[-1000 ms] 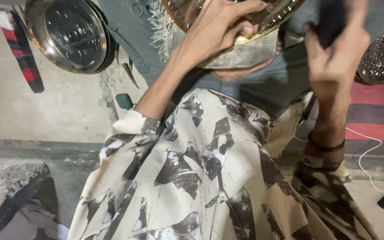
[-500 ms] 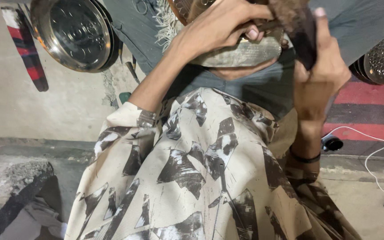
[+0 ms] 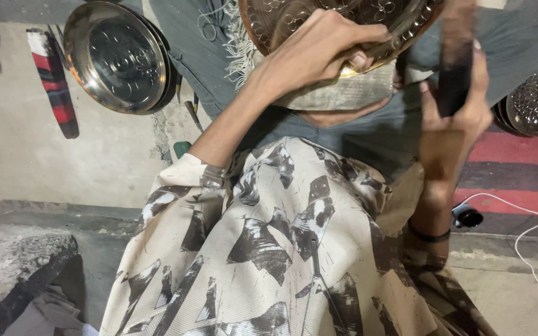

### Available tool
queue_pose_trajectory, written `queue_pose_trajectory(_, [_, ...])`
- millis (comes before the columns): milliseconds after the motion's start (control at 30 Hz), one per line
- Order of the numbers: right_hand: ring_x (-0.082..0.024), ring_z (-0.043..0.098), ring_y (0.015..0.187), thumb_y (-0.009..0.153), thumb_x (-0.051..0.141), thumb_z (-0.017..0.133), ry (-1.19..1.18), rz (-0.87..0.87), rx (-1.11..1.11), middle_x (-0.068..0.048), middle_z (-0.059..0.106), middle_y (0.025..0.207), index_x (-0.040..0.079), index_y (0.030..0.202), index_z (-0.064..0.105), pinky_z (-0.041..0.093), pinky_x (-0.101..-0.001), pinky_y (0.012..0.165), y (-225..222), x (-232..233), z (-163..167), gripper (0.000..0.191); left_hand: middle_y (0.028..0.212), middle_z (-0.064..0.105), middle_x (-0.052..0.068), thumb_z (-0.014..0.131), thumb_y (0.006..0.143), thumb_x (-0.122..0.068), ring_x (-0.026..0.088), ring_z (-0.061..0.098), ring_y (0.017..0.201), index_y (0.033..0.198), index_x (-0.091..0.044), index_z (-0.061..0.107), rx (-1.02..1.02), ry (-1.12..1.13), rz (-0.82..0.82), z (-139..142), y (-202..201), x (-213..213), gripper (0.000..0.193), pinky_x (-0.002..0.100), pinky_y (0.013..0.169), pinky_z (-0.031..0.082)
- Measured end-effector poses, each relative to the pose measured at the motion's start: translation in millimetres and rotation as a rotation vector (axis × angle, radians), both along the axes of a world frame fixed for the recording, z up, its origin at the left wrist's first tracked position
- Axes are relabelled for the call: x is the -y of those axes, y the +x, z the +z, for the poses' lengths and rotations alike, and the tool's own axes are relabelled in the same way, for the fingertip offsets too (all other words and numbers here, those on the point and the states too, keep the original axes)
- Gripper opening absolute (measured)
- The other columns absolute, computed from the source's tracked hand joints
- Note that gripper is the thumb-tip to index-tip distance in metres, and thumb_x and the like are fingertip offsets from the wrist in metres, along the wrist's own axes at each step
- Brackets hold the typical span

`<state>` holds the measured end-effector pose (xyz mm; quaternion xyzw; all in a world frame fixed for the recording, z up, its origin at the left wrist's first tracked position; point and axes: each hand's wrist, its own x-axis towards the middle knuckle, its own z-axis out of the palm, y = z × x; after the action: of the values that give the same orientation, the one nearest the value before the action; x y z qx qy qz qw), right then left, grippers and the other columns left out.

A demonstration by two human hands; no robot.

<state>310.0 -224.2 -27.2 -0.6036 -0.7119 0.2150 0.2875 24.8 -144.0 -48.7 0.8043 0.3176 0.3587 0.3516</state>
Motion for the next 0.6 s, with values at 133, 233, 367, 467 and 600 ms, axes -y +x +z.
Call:
queue_pose_trajectory(133, [-0.021, 0.073, 0.098, 0.104, -0.002, 0.069, 0.114, -0.112, -0.114, -0.018, 0.069, 0.129, 0.013, 0.159, 0.033, 0.061, -0.0339, 0.078, -16.3, -13.4, 1.1, 0.067, 0.095, 0.072, 0.02, 0.071, 0.088, -0.001, 0.039, 0.069, 0.087, 0.124, -0.003, 0.065, -0.001, 0.022, -0.029, -1.9, -0.5, -0.3, 0.037, 0.046, 0.076, 0.053])
queue_pose_trajectory(233, [-0.02, 0.066, 0.093, 0.099, 0.0, 0.072, 0.037, -0.325, -0.555, -0.019, 0.056, 0.142, 0.008, 0.155, 0.011, 0.058, -0.0342, 0.07, -40.5, -15.0, 3.1, 0.082, 0.098, 0.073, 0.019, 0.068, 0.085, 0.001, 0.039, 0.07, 0.086, 0.124, -0.003, 0.065, -0.036, 0.024, -0.031, -1.0, 0.2, -0.4, 0.04, 0.046, 0.073, 0.052])
queue_pose_trajectory(367, [-0.02, 0.064, 0.092, 0.093, 0.002, 0.075, 0.125, 0.079, 0.471, -0.006, 0.048, 0.121, 0.019, 0.162, 0.027, 0.057, -0.0349, 0.077, -33.7, -23.2, 29.1, 0.086, 0.092, 0.071, 0.019, 0.067, 0.085, 0.002, 0.037, 0.069, 0.08, 0.124, -0.005, 0.066, -0.063, -0.027, -0.021, 5.8, 1.2, 0.9, 0.039, 0.045, 0.07, 0.052])
queue_pose_trajectory(467, [-0.027, 0.065, 0.087, 0.087, -0.004, 0.077, 0.134, 0.225, 0.575, -0.012, 0.053, 0.105, 0.013, 0.156, 0.044, 0.056, -0.0389, 0.077, -24.1, -31.6, 44.7, 0.078, 0.087, 0.071, 0.019, 0.066, 0.083, 0.005, 0.035, 0.069, 0.073, 0.121, -0.006, 0.068, -0.129, -0.126, -0.005, 9.9, -0.1, 4.6, 0.04, 0.044, 0.065, 0.052])
queue_pose_trajectory(600, [-0.037, 0.066, 0.088, 0.085, -0.012, 0.071, 0.122, 0.271, 0.19, -0.021, 0.063, 0.102, 0.006, 0.148, 0.055, 0.055, -0.0416, 0.081, -34.7, -43.4, 50.4, 0.068, 0.093, 0.072, 0.019, 0.066, 0.079, 0.005, 0.036, 0.072, 0.082, 0.123, -0.006, 0.066, -0.077, -0.066, 0.069, 8.2, -0.3, 11.0, 0.045, 0.042, 0.071, 0.056])
